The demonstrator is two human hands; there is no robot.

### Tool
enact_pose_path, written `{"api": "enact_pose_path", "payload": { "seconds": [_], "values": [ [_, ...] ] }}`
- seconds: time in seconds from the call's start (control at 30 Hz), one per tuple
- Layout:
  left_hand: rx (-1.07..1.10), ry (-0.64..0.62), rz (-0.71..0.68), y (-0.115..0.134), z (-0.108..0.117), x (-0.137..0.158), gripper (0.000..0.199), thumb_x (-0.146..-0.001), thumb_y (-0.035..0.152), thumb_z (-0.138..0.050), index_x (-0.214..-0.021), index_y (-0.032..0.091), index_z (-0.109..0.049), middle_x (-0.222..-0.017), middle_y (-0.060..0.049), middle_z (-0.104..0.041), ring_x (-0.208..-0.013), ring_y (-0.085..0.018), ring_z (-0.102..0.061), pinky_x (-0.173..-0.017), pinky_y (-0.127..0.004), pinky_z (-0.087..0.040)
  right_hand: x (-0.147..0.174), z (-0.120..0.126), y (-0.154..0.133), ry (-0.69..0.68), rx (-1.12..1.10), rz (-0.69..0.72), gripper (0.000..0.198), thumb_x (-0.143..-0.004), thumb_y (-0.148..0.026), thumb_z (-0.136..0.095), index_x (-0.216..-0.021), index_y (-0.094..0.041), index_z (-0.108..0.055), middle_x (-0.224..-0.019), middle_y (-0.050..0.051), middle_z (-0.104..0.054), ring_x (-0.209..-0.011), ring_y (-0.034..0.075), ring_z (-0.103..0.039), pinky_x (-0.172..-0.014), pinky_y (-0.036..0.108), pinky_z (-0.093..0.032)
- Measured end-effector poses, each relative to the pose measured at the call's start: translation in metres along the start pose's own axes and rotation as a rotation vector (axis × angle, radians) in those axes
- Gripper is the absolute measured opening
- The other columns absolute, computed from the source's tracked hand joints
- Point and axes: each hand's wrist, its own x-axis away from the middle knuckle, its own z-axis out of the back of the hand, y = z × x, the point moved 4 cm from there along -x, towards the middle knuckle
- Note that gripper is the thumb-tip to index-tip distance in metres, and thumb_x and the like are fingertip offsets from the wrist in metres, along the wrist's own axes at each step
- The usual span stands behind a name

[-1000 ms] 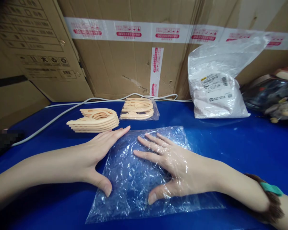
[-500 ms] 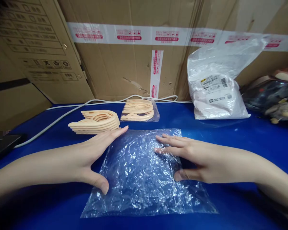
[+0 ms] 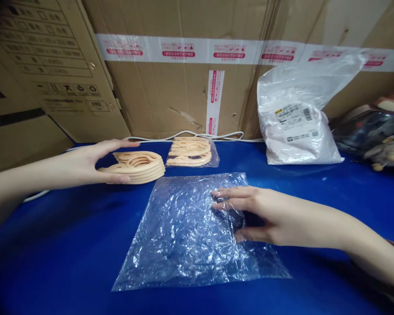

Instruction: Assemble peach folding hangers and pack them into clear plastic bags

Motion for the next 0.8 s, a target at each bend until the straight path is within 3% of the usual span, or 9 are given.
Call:
{"api": "enact_pose_path", "payload": {
  "seconds": [0.1,0.17,0.27,0.4,0.6,0.8],
  "values": [
    [-0.015,-0.055,0.058,-0.024,-0.001,0.000,0.090,-0.064,0.065,-0.071,-0.144,0.035,-0.040,-0.134,0.006,-0.058,-0.109,-0.034,-0.062,-0.091,-0.047,-0.053,-0.001,0.000,-0.002,0.003,-0.001,0.005,0.054,-0.090,-0.040,-0.060,-0.141,-0.025,-0.051,-0.150,0.005,-0.046,-0.136,0.024,-0.044,-0.111,0.037,-0.041],
    [-0.013,-0.058,0.109,-0.033,-0.003,-0.002,0.082,-0.067,0.065,-0.069,-0.140,0.035,-0.046,-0.130,0.004,-0.063,-0.109,-0.034,-0.064,-0.090,-0.046,-0.054,-0.001,0.001,-0.004,0.005,-0.007,0.015,0.051,-0.090,-0.040,-0.060,-0.138,-0.024,-0.055,-0.147,0.006,-0.049,-0.134,0.025,-0.047,-0.109,0.036,-0.042],
    [-0.002,-0.018,0.160,-0.037,-0.005,-0.004,0.071,-0.071,0.064,-0.069,-0.134,0.036,-0.053,-0.128,-0.003,-0.066,-0.110,-0.033,-0.065,-0.091,-0.043,-0.053,-0.001,0.002,-0.007,0.017,0.008,0.035,0.045,-0.091,-0.041,-0.059,-0.132,-0.023,-0.061,-0.145,0.006,-0.052,-0.132,0.024,-0.050,-0.107,0.035,-0.045],
    [0.017,0.008,0.152,-0.036,-0.006,-0.006,0.072,-0.068,0.065,-0.070,-0.132,0.036,-0.054,-0.129,-0.004,-0.065,-0.113,-0.033,-0.064,-0.095,-0.044,-0.051,-0.002,0.006,-0.009,0.072,-0.010,0.054,0.035,-0.090,-0.042,-0.060,-0.117,-0.023,-0.070,-0.136,0.007,-0.059,-0.120,0.025,-0.060,-0.096,0.034,-0.053],
    [0.035,0.078,0.115,-0.022,0.002,-0.006,0.072,-0.069,0.067,-0.069,-0.129,0.029,-0.058,-0.130,-0.007,-0.063,-0.115,-0.033,-0.061,-0.100,-0.046,-0.047,-0.003,0.007,-0.008,0.095,-0.094,0.064,0.022,-0.092,-0.034,-0.058,-0.098,-0.020,-0.073,-0.110,0.006,-0.069,-0.096,0.018,-0.068,-0.083,0.026,-0.055],
    [0.094,0.171,-0.014,0.024,0.002,-0.007,0.068,-0.070,0.062,-0.072,-0.128,0.029,-0.057,-0.125,-0.004,-0.062,-0.111,-0.030,-0.061,-0.092,-0.039,-0.051,0.002,0.012,-0.009,0.110,-0.056,0.006,0.019,-0.091,-0.030,-0.055,-0.094,-0.021,-0.072,-0.095,0.004,-0.072,-0.086,0.020,-0.068,-0.077,0.029,-0.053]
  ]
}}
